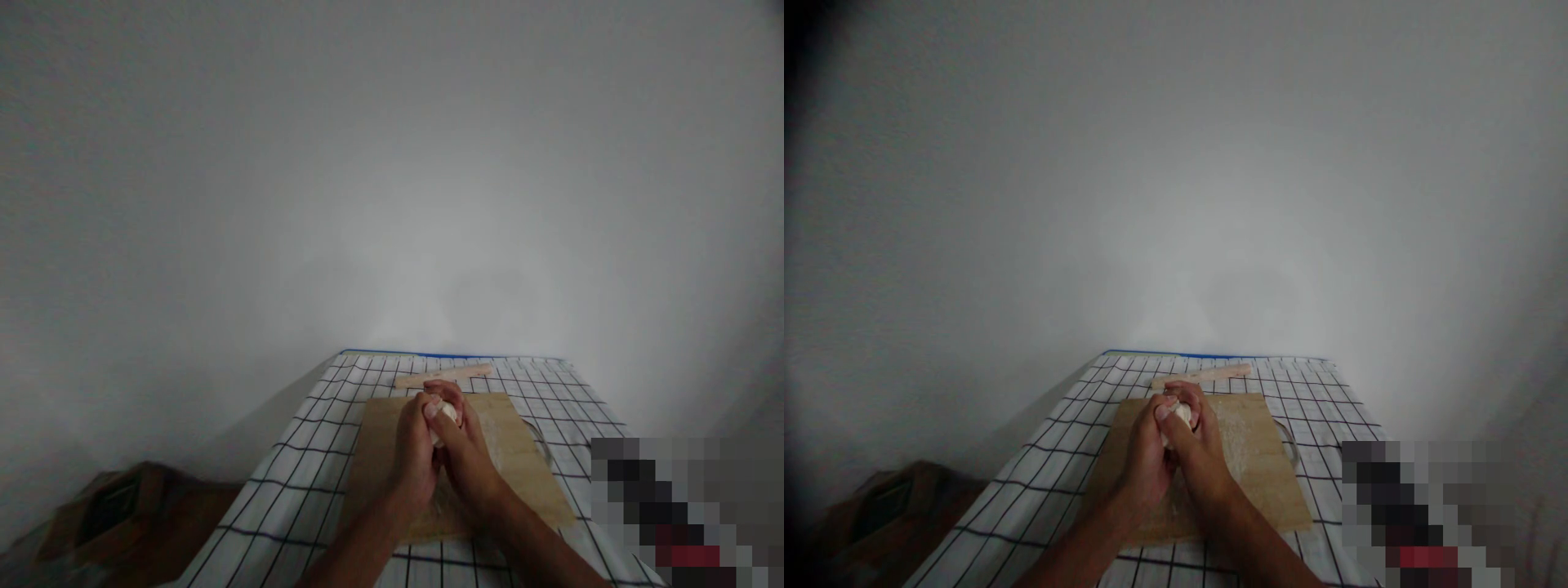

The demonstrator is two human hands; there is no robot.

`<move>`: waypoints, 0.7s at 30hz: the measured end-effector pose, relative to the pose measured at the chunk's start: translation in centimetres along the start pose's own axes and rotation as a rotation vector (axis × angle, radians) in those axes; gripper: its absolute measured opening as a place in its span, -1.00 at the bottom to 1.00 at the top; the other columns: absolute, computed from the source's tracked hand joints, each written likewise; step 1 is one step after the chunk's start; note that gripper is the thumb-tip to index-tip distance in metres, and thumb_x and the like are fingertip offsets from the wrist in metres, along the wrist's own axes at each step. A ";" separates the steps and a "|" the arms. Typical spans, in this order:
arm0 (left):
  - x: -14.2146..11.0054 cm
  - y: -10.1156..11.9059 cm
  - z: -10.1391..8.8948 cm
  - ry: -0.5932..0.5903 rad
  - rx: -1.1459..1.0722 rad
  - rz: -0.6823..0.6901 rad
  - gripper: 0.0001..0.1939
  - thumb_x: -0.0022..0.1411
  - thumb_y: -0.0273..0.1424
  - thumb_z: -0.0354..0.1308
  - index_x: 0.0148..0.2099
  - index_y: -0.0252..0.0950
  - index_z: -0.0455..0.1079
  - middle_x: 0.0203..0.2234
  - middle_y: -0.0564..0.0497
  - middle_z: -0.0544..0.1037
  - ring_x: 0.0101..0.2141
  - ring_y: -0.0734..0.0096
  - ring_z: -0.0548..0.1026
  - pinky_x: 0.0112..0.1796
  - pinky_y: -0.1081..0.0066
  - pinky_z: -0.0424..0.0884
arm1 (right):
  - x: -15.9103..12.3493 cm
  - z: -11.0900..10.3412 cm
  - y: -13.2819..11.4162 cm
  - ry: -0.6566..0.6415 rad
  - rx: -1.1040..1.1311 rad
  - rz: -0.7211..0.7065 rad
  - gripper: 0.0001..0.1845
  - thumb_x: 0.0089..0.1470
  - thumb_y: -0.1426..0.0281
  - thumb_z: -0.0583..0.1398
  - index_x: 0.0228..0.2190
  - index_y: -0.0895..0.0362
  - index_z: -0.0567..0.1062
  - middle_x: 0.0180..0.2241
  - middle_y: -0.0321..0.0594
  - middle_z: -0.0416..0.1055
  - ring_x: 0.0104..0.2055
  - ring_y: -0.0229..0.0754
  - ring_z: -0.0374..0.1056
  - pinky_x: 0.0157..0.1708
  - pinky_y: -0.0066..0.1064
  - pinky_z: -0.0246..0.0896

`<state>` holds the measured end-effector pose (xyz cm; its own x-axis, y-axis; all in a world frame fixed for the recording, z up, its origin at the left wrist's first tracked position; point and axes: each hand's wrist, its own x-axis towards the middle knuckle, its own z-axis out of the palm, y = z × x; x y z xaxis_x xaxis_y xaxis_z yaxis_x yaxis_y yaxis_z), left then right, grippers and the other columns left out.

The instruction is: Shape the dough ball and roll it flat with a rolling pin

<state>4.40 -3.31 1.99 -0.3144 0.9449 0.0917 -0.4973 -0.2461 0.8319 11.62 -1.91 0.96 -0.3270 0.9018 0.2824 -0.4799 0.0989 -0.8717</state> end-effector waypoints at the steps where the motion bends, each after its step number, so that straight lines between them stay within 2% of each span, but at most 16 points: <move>1: 0.0 0.0 0.0 0.010 -0.001 0.004 -0.78 0.09 -0.23 0.18 -0.45 -0.29 0.43 -0.55 0.05 0.44 -0.47 0.38 0.43 -0.48 0.46 0.32 | 0.0 0.1 0.1 0.007 0.001 0.013 -0.59 0.12 0.14 0.37 -0.03 -0.01 0.52 -0.07 -0.22 0.46 -0.02 -0.06 0.38 -0.18 -0.35 0.33; 4: 0.2 0.0 0.0 0.025 -0.035 -0.037 -0.73 0.09 -0.18 0.23 -0.45 -0.30 0.43 -0.55 0.04 0.46 -0.49 0.38 0.43 -0.49 0.46 0.32 | 0.1 0.0 0.4 -0.005 0.013 0.021 -0.57 0.09 0.09 0.39 -0.06 0.01 0.52 -0.16 -0.24 0.47 -0.14 -0.11 0.39 -0.28 -0.40 0.30; 7: 0.4 0.0 0.0 0.067 -0.062 -0.130 -0.63 0.11 -0.07 0.28 -0.41 -0.31 0.45 -0.59 0.06 0.44 -0.58 0.47 0.36 -0.60 0.52 0.20 | 0.5 -0.3 0.9 -0.053 0.094 0.050 -0.51 0.08 -0.03 0.35 -0.11 0.03 0.53 -0.33 -0.28 0.46 -0.32 -0.17 0.36 -0.37 -0.40 0.26; 10: 0.6 -0.2 -0.2 0.057 -0.024 -0.147 -0.60 0.10 -0.05 0.30 -0.30 -0.33 0.55 -0.62 0.10 0.40 -0.68 0.57 0.22 -0.70 0.55 0.01 | 0.7 -0.4 0.9 -0.074 0.205 0.118 -0.51 0.16 -0.09 0.26 -0.13 0.04 0.53 -0.28 -0.22 0.51 -0.24 -0.09 0.42 -0.28 -0.32 0.32; 12: 0.7 -0.5 -0.5 0.013 0.005 -0.114 -0.58 0.13 -0.06 0.28 -0.18 -0.34 0.59 -0.61 0.11 0.41 -0.69 0.59 0.19 -0.71 0.55 -0.04 | 0.7 -0.4 0.6 -0.098 0.238 0.174 -0.54 0.17 -0.04 0.28 -0.11 0.05 0.54 -0.23 -0.19 0.54 -0.16 -0.05 0.46 -0.20 -0.28 0.34; 15: 0.6 -0.9 -0.8 -0.011 0.022 -0.051 -0.59 0.18 -0.09 0.22 -0.17 -0.34 0.62 -0.53 0.04 0.52 -0.61 0.52 0.35 -0.66 0.54 0.13 | 0.7 -0.1 0.1 -0.119 0.247 0.241 -0.62 0.15 0.11 0.34 -0.10 0.06 0.55 -0.23 -0.21 0.55 -0.17 -0.06 0.48 -0.18 -0.29 0.35; 18: 0.6 -1.0 -0.6 0.019 -0.010 -0.013 -0.61 0.19 -0.10 0.19 -0.27 -0.35 0.61 -0.40 -0.07 0.62 -0.42 0.34 0.53 -0.50 0.47 0.35 | 0.7 0.1 0.3 -0.039 0.223 0.152 -0.68 0.11 0.16 0.37 -0.18 0.09 0.57 -0.31 -0.25 0.52 -0.24 -0.11 0.46 -0.22 -0.33 0.34; 21: 0.6 -0.7 -0.2 0.076 -0.066 -0.042 -0.61 0.16 -0.06 0.23 -0.34 -0.33 0.55 -0.48 -0.04 0.61 -0.40 0.27 0.57 -0.46 0.44 0.38 | 0.8 0.2 0.8 0.010 0.180 0.084 -0.63 0.10 0.09 0.38 -0.20 0.10 0.57 -0.34 -0.26 0.51 -0.30 -0.15 0.42 -0.28 -0.36 0.32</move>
<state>4.46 -2.63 1.33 -0.3512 0.9362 0.0139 -0.5629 -0.2230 0.7958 10.83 -1.19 0.60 -0.3642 0.9081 0.2066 -0.5891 -0.0528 -0.8063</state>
